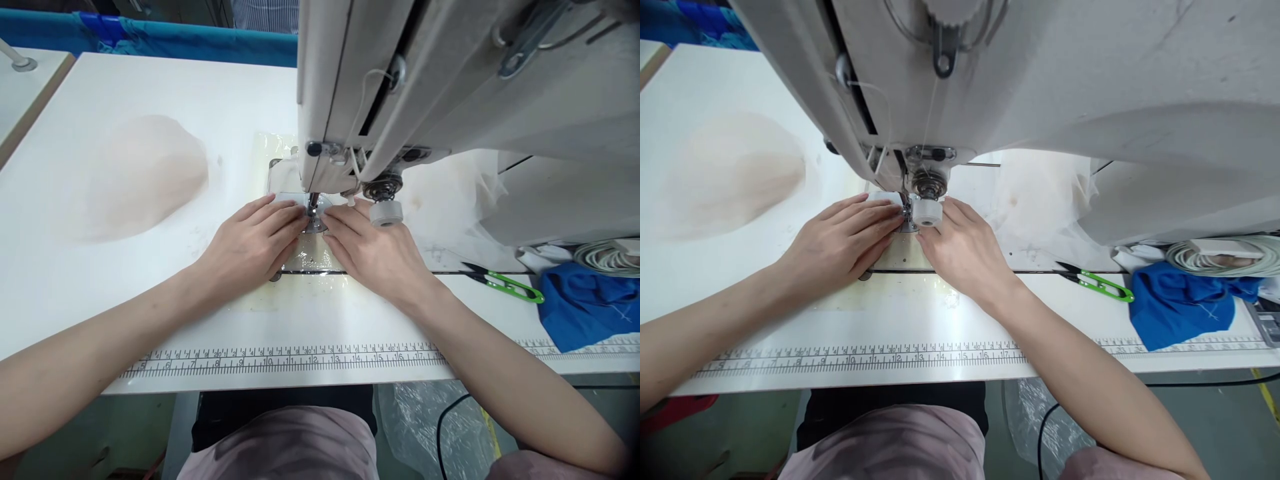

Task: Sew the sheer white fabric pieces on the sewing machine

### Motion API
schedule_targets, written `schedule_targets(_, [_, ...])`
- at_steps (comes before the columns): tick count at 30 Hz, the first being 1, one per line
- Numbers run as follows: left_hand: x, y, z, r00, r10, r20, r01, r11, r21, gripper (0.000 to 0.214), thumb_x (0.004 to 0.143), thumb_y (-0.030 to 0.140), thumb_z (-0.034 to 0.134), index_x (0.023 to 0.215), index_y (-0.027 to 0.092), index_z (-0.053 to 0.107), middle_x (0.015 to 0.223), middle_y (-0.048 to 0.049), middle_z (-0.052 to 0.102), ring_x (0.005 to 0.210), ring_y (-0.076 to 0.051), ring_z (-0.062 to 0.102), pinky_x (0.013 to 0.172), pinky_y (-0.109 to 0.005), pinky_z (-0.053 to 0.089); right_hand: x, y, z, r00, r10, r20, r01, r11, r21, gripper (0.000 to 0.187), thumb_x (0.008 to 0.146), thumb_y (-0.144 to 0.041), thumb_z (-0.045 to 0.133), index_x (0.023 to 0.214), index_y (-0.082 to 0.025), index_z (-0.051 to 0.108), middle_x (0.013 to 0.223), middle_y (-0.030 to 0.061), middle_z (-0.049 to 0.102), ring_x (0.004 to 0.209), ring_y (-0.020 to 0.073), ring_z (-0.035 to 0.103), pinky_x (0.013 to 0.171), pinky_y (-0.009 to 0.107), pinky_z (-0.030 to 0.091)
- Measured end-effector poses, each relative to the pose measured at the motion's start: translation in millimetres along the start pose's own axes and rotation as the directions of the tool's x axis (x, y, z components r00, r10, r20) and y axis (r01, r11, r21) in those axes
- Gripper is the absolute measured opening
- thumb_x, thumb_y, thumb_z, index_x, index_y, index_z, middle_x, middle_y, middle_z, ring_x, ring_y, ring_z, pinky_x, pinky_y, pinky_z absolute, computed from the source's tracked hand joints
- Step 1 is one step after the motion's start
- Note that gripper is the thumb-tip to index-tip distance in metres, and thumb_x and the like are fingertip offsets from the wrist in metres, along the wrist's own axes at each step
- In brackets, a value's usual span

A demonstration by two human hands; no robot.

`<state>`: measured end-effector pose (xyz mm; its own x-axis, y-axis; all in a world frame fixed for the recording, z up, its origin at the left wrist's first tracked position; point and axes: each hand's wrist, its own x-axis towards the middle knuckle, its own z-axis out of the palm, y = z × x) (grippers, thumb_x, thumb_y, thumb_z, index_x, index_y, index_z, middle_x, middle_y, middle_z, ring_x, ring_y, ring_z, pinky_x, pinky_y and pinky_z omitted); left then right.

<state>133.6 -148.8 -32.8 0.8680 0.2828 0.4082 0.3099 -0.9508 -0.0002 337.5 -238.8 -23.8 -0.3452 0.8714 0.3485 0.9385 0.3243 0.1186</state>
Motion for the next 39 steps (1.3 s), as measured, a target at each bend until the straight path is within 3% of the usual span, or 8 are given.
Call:
schedule_targets(5, [0.3, 1.1, -0.8, 0.999, -0.034, 0.012, 0.035, 0.998, -0.056, 0.031, 0.098, 0.022, 0.047, 0.124, 0.015, 0.063, 0.128, -0.0093, 0.065, 0.122, -0.023, 0.06, 0.108, -0.042, 0.049, -0.2, 0.8, -1.6, 0.999, 0.015, 0.028, -0.016, 1.0, 0.026, 0.029, 0.097, -0.014, 0.046, 0.116, -0.016, 0.068, 0.111, 0.0103, 0.071, 0.101, 0.0242, 0.062, 0.083, 0.038, 0.049])
schedule_targets(12, [0.7, 1.6, -1.5, 1.0, -0.007, -0.003, 0.007, 0.999, -0.041, 0.03, 0.097, 0.02, 0.048, 0.122, 0.012, 0.064, 0.127, -0.0097, 0.066, 0.121, -0.024, 0.061, 0.107, -0.042, 0.049, -2.2, -0.2, -1.8, 0.997, -0.078, -0.011, 0.078, 0.997, 0.002, 0.029, 0.1, -0.017, 0.044, 0.114, -0.012, 0.069, 0.11, 0.0089, 0.073, 0.104, 0.0222, 0.063, 0.088, 0.036, 0.049])
schedule_targets(24, [0.1, 1.7, -0.4, 0.999, -0.031, -0.021, 0.031, 0.999, -0.021, 0.032, 0.098, 0.023, 0.048, 0.124, 0.011, 0.063, 0.126, -0.0105, 0.066, 0.12, -0.024, 0.062, 0.104, -0.041, 0.052, -0.7, -1.8, -1.7, 0.999, -0.046, 0.001, 0.046, 0.999, 0.029, 0.03, 0.097, -0.015, 0.046, 0.119, -0.01, 0.065, 0.108, 0.0121, 0.072, 0.101, 0.0247, 0.062, 0.079, 0.037, 0.05])
schedule_targets(32, [-0.5, 0.4, 1.4, 0.999, -0.052, -0.009, 0.052, 0.999, -0.016, 0.035, 0.098, 0.023, 0.048, 0.126, 0.009, 0.062, 0.129, -0.0109, 0.064, 0.123, -0.025, 0.059, 0.108, -0.043, 0.049, 2.2, -4.0, -1.1, 1.0, -0.02, -0.004, 0.02, 1.0, -0.003, 0.027, 0.099, -0.021, 0.048, 0.111, -0.01, 0.069, 0.105, 0.0122, 0.071, 0.095, 0.0238, 0.062, 0.075, 0.035, 0.048])
schedule_targets(39, [-1.8, -0.8, 3.4, 0.999, -0.037, -0.001, 0.037, 0.999, 0.015, 0.036, 0.098, 0.025, 0.046, 0.128, 0.011, 0.061, 0.132, -0.0094, 0.062, 0.126, -0.025, 0.057, 0.109, -0.043, 0.048, 1.7, -4.7, -2.5, 0.999, -0.036, -0.019, 0.035, 0.999, -0.032, 0.026, 0.099, -0.02, 0.047, 0.11, -0.011, 0.069, 0.106, 0.0104, 0.072, 0.097, 0.0225, 0.062, 0.082, 0.036, 0.048])
